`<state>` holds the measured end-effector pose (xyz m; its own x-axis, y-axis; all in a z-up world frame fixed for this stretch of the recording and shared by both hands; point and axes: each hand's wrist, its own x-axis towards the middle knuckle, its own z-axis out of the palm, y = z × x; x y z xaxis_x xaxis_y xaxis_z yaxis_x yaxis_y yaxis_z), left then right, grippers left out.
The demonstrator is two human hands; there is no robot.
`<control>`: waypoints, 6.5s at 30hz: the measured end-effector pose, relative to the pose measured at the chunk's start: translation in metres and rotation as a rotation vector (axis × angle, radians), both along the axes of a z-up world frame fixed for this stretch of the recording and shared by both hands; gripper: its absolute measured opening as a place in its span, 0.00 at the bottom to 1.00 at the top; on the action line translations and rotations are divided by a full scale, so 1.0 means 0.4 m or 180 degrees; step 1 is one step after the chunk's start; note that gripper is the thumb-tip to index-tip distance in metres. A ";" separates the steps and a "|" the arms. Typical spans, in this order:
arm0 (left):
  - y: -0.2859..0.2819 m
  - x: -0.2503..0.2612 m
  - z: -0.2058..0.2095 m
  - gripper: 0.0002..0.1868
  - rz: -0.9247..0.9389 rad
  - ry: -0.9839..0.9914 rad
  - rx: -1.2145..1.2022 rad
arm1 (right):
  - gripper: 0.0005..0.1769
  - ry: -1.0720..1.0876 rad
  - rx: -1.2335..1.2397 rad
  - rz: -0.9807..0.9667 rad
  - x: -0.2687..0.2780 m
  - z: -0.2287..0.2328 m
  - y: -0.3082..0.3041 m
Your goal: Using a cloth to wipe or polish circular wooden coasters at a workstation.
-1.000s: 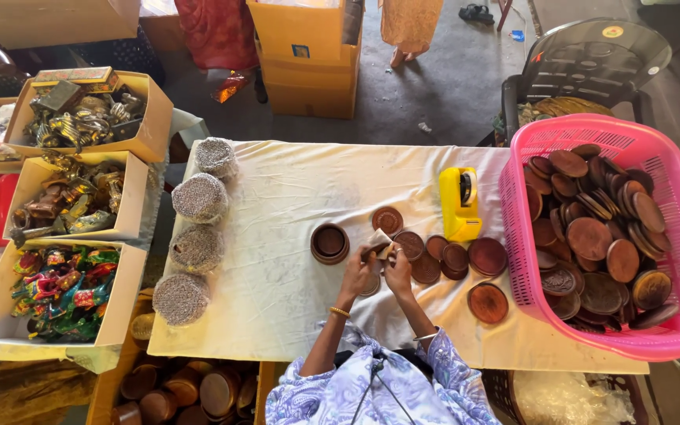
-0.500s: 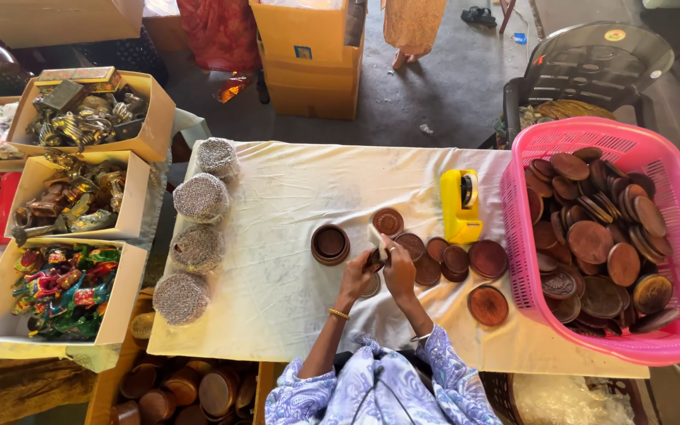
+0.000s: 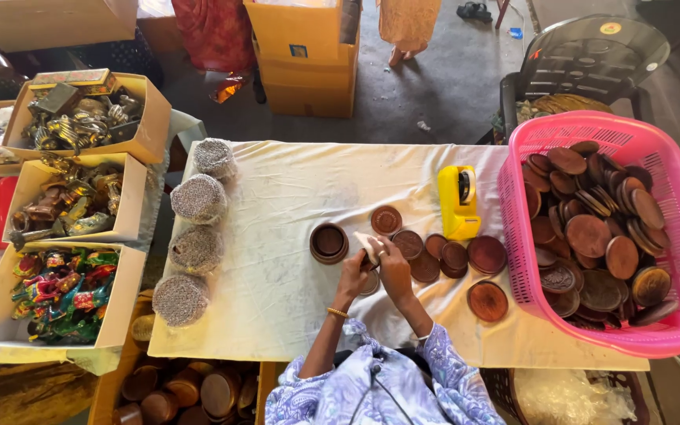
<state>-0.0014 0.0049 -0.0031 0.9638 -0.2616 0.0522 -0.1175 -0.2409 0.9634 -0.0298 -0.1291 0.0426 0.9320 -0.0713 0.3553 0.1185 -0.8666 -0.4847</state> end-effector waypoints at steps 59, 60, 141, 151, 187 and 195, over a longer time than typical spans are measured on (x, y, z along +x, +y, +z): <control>-0.068 -0.026 -0.139 0.19 0.0661 0.1089 -0.2286 | 0.21 0.0027 0.1689 0.0247 -0.059 0.080 -0.013; -0.071 -0.030 -0.129 0.18 0.0748 0.1175 -0.2279 | 0.25 0.0120 0.2030 0.0258 -0.066 0.111 -0.011; 0.006 -0.047 -0.053 0.24 0.0374 0.1712 -0.2842 | 0.25 0.0699 0.3909 -0.0451 -0.022 -0.196 -0.051; -0.039 -0.053 -0.126 0.24 0.0301 0.1673 -0.2688 | 0.17 -0.0669 0.1170 -0.0503 -0.096 0.048 0.065; 0.020 -0.039 -0.008 0.55 -0.0491 0.2766 -0.4384 | 0.34 -0.0550 0.1447 0.0364 -0.091 0.056 0.072; 0.021 -0.056 0.015 0.56 -0.0504 0.2448 -0.4289 | 0.32 -0.0159 0.1009 0.0870 -0.048 0.009 0.084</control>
<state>-0.0239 0.0135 0.0028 0.8360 -0.5273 -0.1517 0.5477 0.7853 0.2886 -0.0492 -0.0957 0.0463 0.9140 0.0631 0.4009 0.3535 -0.6090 -0.7100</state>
